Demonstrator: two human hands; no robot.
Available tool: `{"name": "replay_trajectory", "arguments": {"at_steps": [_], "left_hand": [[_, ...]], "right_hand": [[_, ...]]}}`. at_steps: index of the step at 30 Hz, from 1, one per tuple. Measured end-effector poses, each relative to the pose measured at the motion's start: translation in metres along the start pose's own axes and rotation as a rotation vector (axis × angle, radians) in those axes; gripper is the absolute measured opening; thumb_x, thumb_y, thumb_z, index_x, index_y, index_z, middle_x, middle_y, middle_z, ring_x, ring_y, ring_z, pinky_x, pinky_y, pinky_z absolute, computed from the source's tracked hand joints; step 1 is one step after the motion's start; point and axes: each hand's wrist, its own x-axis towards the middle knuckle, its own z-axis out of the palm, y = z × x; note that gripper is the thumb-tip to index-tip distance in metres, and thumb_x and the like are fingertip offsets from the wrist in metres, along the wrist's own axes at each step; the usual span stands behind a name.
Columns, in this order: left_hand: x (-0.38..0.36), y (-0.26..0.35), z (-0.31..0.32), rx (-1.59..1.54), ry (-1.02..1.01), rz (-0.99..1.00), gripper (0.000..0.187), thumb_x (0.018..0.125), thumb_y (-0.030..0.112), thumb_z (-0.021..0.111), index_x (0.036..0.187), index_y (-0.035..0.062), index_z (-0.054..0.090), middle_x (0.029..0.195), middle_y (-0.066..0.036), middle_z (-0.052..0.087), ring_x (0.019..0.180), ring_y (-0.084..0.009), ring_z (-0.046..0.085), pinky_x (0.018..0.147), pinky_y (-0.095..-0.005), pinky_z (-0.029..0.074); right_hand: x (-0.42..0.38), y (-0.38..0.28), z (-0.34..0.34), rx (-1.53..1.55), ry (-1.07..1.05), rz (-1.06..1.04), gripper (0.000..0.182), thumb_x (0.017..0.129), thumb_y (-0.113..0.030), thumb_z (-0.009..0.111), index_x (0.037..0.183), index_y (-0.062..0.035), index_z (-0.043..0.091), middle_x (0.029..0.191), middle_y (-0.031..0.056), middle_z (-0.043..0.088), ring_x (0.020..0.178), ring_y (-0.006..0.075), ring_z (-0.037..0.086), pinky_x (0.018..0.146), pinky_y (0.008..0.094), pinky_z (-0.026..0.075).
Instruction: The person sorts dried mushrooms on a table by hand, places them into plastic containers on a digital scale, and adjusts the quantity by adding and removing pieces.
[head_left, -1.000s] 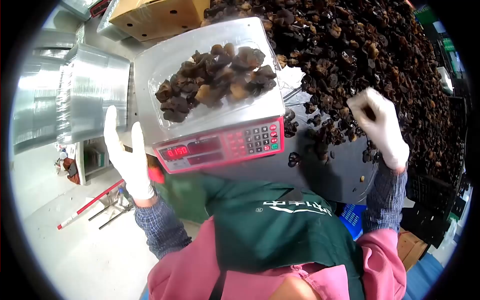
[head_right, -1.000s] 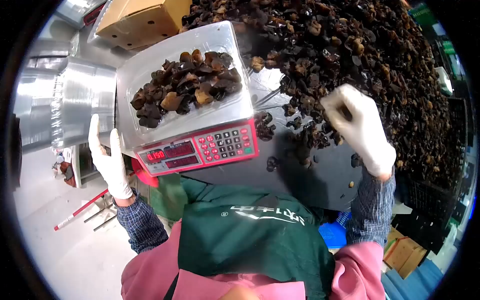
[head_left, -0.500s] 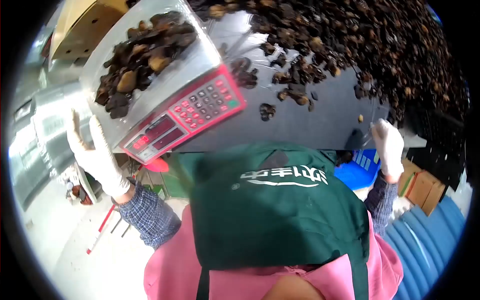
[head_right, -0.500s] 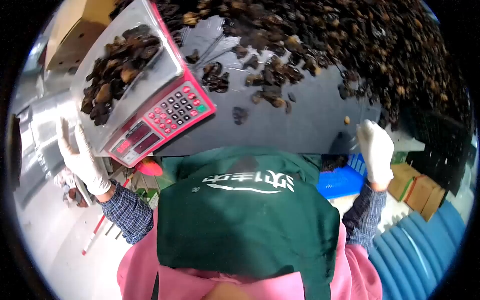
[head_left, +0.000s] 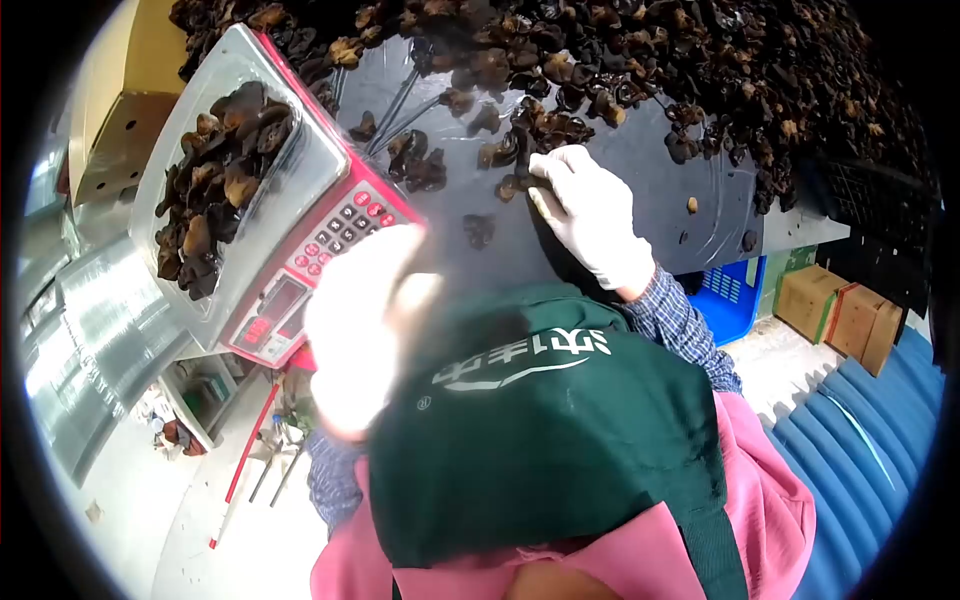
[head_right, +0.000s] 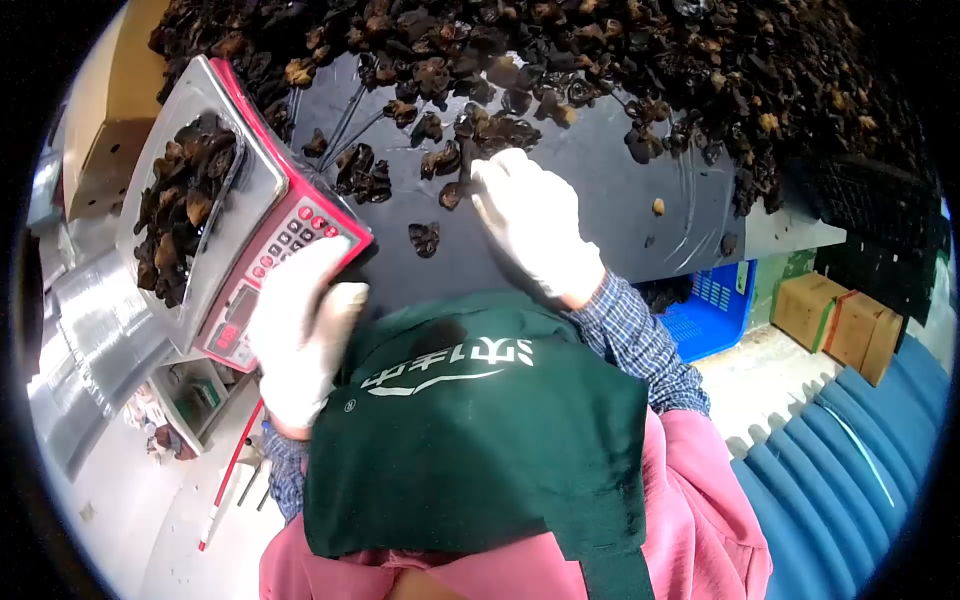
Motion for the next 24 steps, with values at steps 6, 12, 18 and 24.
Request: {"name": "replay_trajectory", "arguments": {"at_steps": [6,12,18,24], "left_hand": [[0.019,-0.011,0.097,0.272,-0.143,0.211,0.042,0.085,0.015,0.078,0.126,0.0065,0.068,0.107,-0.009,0.070,0.090,-0.0259,0.068,0.076,-0.0359,0.056],[0.015,-0.017,0.100,0.336,-0.166,0.198,0.035,0.089,0.015,0.074,0.122,0.0066,0.069,0.107,-0.006,0.068,0.090,-0.0223,0.066,0.073,-0.0336,0.055],[0.015,-0.007,0.105,0.327,-0.180,0.147,0.043,0.090,0.017,0.074,0.131,0.0036,0.066,0.121,-0.013,0.068,0.104,-0.0281,0.067,0.088,-0.0364,0.056],[0.009,-0.015,0.109,0.220,-0.152,0.175,0.047,0.090,0.013,0.073,0.134,0.0016,0.063,0.127,-0.018,0.066,0.110,-0.0334,0.065,0.093,-0.0396,0.055]], "right_hand": [[-0.022,0.031,-0.060,0.806,-0.056,0.445,0.018,0.096,-0.004,0.063,0.114,-0.0029,0.068,0.111,0.0044,0.069,0.080,0.0079,0.062,0.071,0.0262,0.053],[-0.020,0.064,-0.079,0.722,-0.001,0.424,0.032,0.095,-0.001,0.059,0.126,-0.0021,0.066,0.114,0.0051,0.067,0.083,0.0121,0.061,0.079,0.0273,0.053],[-0.001,0.020,-0.021,0.121,-0.054,-0.025,0.031,0.090,-0.024,0.074,0.116,-0.0081,0.069,0.105,0.0129,0.061,0.097,0.0305,0.063,0.085,0.0393,0.054],[-0.041,0.052,-0.037,-0.048,-0.095,0.011,0.024,0.088,-0.020,0.075,0.107,-0.0090,0.066,0.098,0.0100,0.060,0.092,0.0292,0.062,0.077,0.0397,0.054]]}}
